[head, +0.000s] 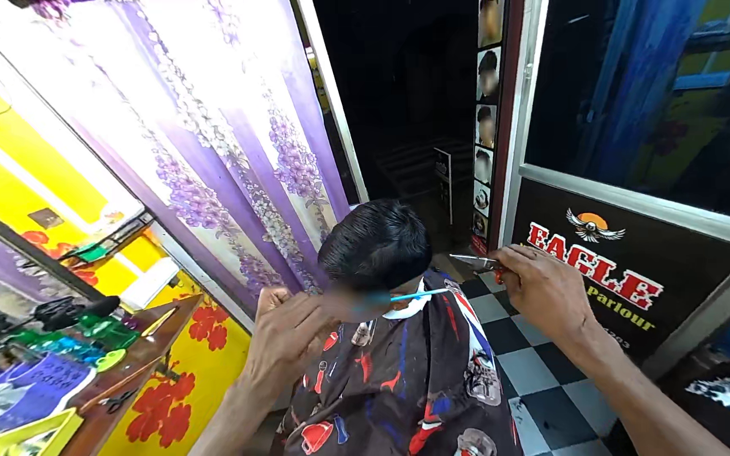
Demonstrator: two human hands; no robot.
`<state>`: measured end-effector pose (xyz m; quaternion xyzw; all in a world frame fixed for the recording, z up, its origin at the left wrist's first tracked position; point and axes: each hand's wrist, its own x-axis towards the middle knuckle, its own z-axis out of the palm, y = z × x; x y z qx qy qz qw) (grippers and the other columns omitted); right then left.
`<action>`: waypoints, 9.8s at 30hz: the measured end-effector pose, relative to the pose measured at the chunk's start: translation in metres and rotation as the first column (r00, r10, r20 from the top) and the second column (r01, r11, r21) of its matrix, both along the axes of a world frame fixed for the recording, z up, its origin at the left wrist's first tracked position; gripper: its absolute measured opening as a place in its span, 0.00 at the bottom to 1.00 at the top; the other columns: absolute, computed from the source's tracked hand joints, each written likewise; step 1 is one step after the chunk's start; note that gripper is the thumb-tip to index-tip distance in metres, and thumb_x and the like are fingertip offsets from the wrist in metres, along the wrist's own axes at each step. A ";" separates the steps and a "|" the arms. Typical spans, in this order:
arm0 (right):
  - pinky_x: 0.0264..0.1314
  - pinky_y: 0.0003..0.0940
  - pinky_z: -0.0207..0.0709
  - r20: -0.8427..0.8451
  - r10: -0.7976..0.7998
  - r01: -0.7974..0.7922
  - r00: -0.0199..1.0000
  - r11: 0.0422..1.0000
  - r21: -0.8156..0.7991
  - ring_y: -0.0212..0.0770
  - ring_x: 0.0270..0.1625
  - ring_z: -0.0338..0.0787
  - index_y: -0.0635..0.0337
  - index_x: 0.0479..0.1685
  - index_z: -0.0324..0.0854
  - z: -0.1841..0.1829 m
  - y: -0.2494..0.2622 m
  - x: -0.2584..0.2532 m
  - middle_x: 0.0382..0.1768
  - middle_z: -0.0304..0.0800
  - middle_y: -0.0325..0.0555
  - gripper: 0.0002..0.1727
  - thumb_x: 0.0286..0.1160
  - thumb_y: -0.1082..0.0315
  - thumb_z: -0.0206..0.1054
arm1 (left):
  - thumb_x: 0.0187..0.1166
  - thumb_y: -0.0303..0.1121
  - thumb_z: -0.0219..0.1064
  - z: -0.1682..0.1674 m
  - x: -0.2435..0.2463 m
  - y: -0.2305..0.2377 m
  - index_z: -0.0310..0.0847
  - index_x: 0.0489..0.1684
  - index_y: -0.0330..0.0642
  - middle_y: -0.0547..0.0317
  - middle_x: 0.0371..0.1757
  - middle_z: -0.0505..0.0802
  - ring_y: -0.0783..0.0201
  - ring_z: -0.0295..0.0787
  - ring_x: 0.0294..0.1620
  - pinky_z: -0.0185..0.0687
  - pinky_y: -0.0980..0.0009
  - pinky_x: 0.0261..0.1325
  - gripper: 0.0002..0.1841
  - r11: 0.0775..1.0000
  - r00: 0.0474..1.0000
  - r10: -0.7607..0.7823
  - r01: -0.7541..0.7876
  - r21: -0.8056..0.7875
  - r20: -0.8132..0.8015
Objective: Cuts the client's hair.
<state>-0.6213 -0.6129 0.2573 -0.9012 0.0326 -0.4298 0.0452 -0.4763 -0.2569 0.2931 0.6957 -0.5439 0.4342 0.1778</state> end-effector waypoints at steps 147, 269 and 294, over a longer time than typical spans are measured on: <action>0.45 0.34 0.89 0.257 0.466 -0.387 0.847 0.208 0.898 0.37 0.41 0.93 0.56 0.50 0.84 -0.039 0.090 0.036 0.39 0.93 0.41 0.11 0.70 0.75 0.74 | 0.88 0.42 0.63 -0.024 -0.015 0.013 0.84 0.57 0.52 0.62 0.41 0.93 0.62 0.83 0.31 0.75 0.67 0.41 0.10 0.999 0.981 -0.044 0.045 -0.003 0.188; 0.45 0.44 0.80 -0.152 -0.051 0.001 0.987 0.950 -0.312 0.54 0.54 0.89 0.59 0.50 0.86 0.040 0.031 0.025 0.46 0.89 0.51 0.17 0.63 0.84 0.73 | 0.76 0.40 0.76 0.006 -0.014 -0.024 0.94 0.53 0.48 0.55 0.53 0.95 0.59 0.86 0.50 0.66 0.55 0.55 0.12 0.967 0.989 0.142 -0.133 -0.216 0.029; 0.45 0.46 0.83 -0.114 -0.026 0.005 0.993 0.984 -0.180 0.52 0.46 0.93 0.55 0.43 0.88 0.027 0.018 0.002 0.39 0.93 0.46 0.15 0.61 0.84 0.75 | 0.79 0.47 0.73 0.002 -0.030 -0.024 0.91 0.56 0.57 0.63 0.52 0.95 0.66 0.87 0.50 0.68 0.59 0.55 0.13 0.990 0.995 0.089 -0.092 -0.109 -0.035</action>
